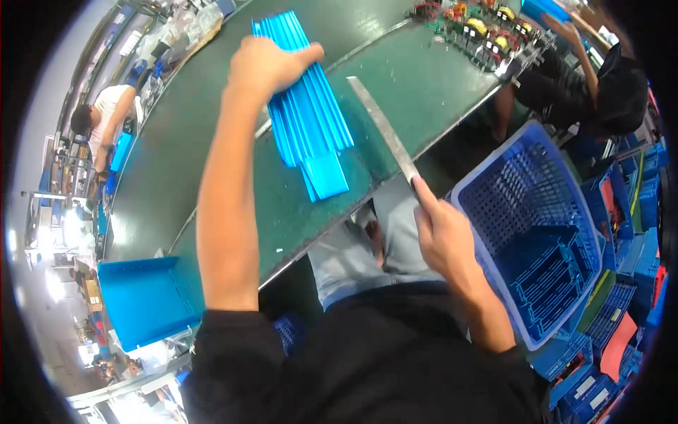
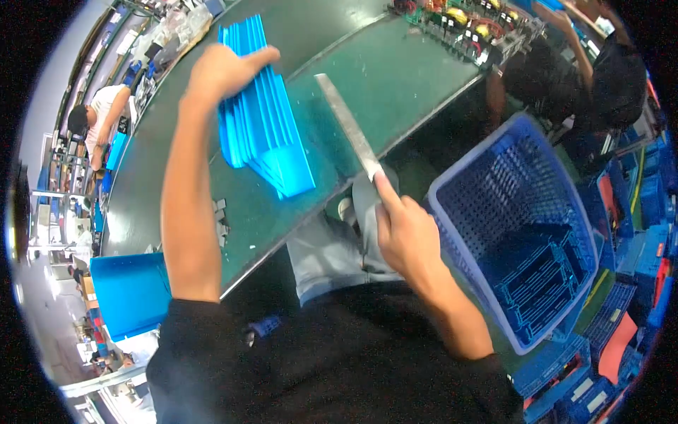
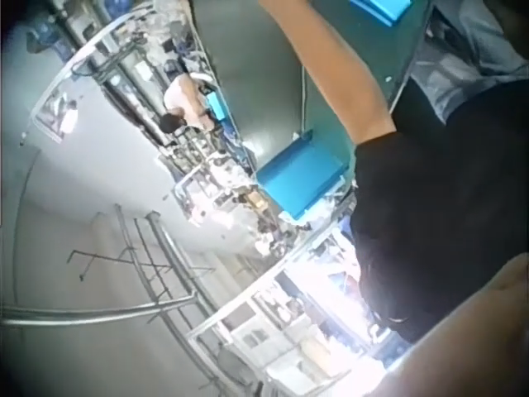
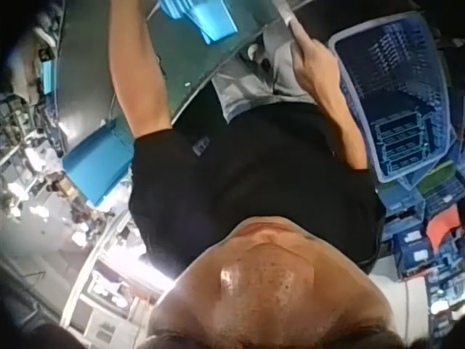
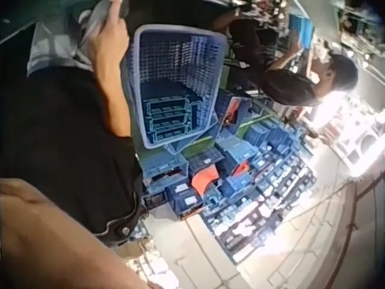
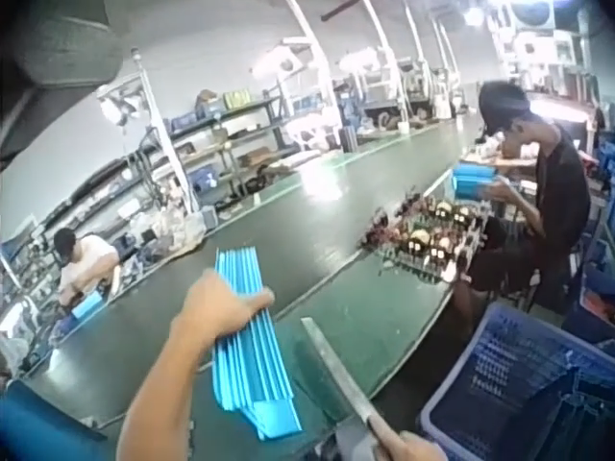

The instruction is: Assembling electronic components into plastic housings on a production line.

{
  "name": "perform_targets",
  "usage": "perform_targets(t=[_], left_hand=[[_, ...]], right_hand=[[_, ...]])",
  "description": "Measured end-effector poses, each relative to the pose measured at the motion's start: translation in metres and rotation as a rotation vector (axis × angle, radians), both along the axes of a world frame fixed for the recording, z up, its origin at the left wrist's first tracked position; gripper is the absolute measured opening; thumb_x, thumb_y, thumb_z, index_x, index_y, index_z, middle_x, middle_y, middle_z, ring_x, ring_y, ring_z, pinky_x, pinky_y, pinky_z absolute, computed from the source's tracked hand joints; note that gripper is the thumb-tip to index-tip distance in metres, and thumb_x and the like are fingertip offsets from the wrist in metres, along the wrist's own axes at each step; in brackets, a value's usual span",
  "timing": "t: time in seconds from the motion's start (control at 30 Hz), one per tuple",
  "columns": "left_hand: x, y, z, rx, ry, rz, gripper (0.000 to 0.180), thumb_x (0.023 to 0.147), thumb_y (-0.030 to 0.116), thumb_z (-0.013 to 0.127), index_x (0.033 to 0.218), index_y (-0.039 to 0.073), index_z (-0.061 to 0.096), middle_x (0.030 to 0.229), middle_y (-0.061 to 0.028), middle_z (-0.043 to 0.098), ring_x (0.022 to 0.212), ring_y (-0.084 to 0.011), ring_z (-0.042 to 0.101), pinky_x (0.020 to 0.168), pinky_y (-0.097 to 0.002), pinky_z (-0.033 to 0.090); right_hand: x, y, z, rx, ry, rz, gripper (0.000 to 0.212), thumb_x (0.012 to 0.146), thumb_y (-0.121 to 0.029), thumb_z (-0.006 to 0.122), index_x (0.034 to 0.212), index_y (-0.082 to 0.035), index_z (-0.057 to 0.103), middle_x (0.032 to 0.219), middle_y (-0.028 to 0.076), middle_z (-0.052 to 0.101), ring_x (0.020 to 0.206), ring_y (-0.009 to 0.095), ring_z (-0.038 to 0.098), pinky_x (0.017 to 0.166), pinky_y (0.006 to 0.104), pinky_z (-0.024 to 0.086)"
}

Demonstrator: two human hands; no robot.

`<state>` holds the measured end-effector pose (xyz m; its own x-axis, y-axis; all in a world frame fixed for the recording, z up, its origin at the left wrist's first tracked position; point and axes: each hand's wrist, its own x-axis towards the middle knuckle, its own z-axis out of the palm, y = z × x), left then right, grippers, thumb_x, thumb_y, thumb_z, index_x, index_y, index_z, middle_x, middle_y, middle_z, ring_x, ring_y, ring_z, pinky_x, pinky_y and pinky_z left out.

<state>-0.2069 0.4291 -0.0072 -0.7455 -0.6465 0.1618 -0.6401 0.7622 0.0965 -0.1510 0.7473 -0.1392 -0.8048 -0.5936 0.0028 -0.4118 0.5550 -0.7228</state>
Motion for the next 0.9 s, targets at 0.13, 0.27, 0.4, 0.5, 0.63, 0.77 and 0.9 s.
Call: perform_targets(t=[0.13,0.27,0.4,0.5,0.63,0.77,0.9], left_hand=[[-0.022,-0.017,0.010,0.011,-0.082,-0.072,0.092,0.066,0.077,0.057,0.084,-0.012,0.067,0.083,-0.0239,0.067,0.080,-0.0298,0.067,0.074,-0.0400,0.050],[-0.028,-0.022,-0.003,-0.022,-0.110,-0.067,0.096,0.065,0.080,0.055,0.087,-0.013,0.067,0.084,-0.0217,0.066,0.081,-0.0283,0.065,0.075,-0.0392,0.048],[-0.023,-0.017,0.006,0.005,-0.182,-0.044,0.095,0.065,0.081,0.055,0.085,-0.012,0.067,0.080,-0.0201,0.065,0.079,-0.0279,0.064,0.074,-0.0388,0.048],[-0.022,-0.008,0.009,-0.019,-0.196,-0.086,0.095,0.066,0.081,0.055,0.083,-0.012,0.067,0.080,-0.0198,0.065,0.079,-0.0281,0.063,0.075,-0.0392,0.047],[-0.030,-0.024,0.006,-0.011,-0.182,-0.135,0.096,0.065,0.082,0.054,0.085,-0.011,0.066,0.082,-0.0196,0.065,0.081,-0.0281,0.063,0.075,-0.0388,0.047],[-0.029,-0.043,0.013,0.034,-0.235,-0.097,0.099,0.065,0.081,0.054,0.097,-0.012,0.066,0.094,-0.0228,0.065,0.090,-0.0295,0.063,0.081,-0.0381,0.046],[-0.032,-0.035,0.004,0.036,-0.203,-0.120,0.102,0.065,0.081,0.054,0.104,-0.012,0.065,0.101,-0.0255,0.064,0.096,-0.0308,0.062,0.086,-0.0380,0.045]], right_hand=[[0.051,0.029,0.020,0.031,-0.062,0.079,0.051,0.086,-0.008,0.056,0.136,-0.016,0.049,0.075,0.016,0.055,0.065,0.036,0.057,0.059,0.0437,0.046],[0.071,0.027,0.014,0.079,-0.133,0.119,0.055,0.087,-0.010,0.057,0.140,-0.018,0.043,0.076,0.017,0.055,0.057,0.037,0.056,0.053,0.0453,0.046],[0.076,0.017,0.014,0.110,-0.087,0.174,0.059,0.085,-0.009,0.056,0.142,-0.017,0.039,0.077,0.020,0.054,0.054,0.038,0.057,0.051,0.0470,0.048],[0.063,-0.007,0.015,0.174,-0.110,0.202,0.062,0.083,-0.007,0.054,0.142,-0.015,0.038,0.078,0.022,0.056,0.056,0.039,0.059,0.052,0.0470,0.049],[0.033,-0.070,-0.017,0.015,0.014,0.120,0.065,0.081,-0.005,0.054,0.143,-0.013,0.036,0.081,0.024,0.057,0.059,0.039,0.060,0.052,0.0486,0.049],[0.029,-0.077,-0.020,-0.076,0.013,0.117,0.067,0.080,-0.004,0.054,0.144,-0.013,0.035,0.078,0.024,0.057,0.059,0.039,0.060,0.053,0.0485,0.050],[0.071,-0.006,0.005,0.216,-0.025,0.165,0.068,0.080,-0.004,0.055,0.144,-0.012,0.035,0.072,0.019,0.054,0.057,0.033,0.060,0.050,0.0432,0.051]])
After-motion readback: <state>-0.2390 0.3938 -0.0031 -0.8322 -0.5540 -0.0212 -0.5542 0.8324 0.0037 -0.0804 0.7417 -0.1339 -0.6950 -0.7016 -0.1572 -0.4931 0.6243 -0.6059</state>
